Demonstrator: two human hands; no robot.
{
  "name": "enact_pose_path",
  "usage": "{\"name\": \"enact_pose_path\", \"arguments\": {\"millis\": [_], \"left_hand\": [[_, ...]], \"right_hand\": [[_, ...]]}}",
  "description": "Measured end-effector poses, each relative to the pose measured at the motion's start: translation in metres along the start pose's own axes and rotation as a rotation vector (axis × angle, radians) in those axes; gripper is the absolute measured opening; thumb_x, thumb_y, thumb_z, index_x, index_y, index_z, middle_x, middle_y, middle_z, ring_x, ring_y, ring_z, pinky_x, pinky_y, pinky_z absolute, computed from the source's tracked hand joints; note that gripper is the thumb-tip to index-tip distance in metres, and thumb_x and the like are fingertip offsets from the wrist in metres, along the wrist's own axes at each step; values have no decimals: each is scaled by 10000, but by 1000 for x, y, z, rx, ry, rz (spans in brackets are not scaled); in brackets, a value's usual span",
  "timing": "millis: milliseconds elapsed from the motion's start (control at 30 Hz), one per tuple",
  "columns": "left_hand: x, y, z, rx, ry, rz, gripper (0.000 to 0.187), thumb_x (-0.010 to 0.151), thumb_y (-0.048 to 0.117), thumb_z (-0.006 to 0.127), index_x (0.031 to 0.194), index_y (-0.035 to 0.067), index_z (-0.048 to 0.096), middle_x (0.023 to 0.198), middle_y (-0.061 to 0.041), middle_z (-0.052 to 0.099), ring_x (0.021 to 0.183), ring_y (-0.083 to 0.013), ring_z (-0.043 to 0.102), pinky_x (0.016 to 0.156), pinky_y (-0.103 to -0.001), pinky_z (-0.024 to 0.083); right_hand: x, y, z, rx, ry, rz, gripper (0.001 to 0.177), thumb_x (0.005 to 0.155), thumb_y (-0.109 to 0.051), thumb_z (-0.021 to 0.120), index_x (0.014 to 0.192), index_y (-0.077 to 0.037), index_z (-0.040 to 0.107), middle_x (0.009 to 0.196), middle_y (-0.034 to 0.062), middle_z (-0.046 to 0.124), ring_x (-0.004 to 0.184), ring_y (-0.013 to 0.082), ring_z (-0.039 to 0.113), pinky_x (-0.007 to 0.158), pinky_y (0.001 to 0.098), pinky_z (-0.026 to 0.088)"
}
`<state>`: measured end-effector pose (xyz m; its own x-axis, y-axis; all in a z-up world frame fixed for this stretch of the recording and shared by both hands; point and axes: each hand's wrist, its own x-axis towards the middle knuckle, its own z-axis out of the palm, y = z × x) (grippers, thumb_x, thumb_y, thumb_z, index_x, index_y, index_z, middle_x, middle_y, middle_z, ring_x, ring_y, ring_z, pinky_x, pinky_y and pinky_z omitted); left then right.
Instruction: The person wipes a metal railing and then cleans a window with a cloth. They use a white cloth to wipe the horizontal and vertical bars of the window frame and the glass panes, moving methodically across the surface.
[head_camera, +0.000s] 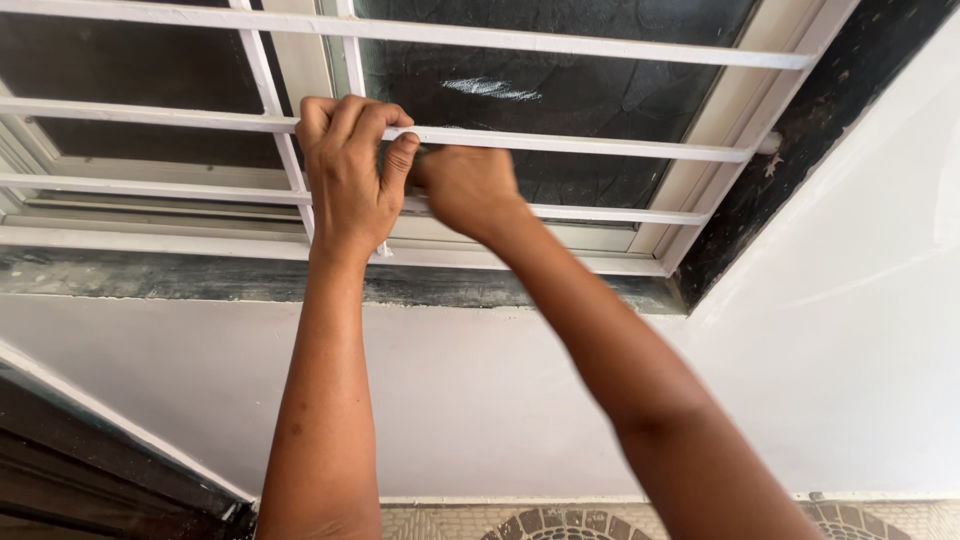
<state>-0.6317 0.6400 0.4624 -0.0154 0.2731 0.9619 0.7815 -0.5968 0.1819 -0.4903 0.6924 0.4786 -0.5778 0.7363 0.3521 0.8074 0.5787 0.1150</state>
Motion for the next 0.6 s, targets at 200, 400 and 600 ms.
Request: {"name": "enact_pose_path", "arguments": {"millis": [200, 400, 600], "left_hand": [[-3, -3, 2, 15, -9, 1, 513, 1107, 562, 492, 1013, 116, 728, 1013, 6, 657, 1066, -245, 472, 975, -383, 437], [-3, -4, 18, 138, 90, 54, 632, 1083, 666, 421, 943, 105, 675, 958, -23, 591, 1050, -244, 440, 980, -410, 396], [2, -4, 23, 9, 81, -2, 650, 1091, 661, 396, 905, 101, 670, 947, -10, 595, 1051, -255, 455, 975, -408, 400]], "right_hand": [[-51, 64, -16, -293, -198, 217, 243, 937, -311, 541, 997, -296, 776, 853, 43, 758, 784, 232, 720, 614, 419, 571], [-131, 137, -21, -522, -53, 399, 849, 1123, -605, 201, 639, -175, 750, 597, 29, 655, 732, 197, 656, 595, 418, 536], [-80, 95, -13, -50, -375, 520, 898, 1022, -717, 109, 684, -248, 796, 640, 19, 680, 758, 194, 682, 770, 405, 523]]}}
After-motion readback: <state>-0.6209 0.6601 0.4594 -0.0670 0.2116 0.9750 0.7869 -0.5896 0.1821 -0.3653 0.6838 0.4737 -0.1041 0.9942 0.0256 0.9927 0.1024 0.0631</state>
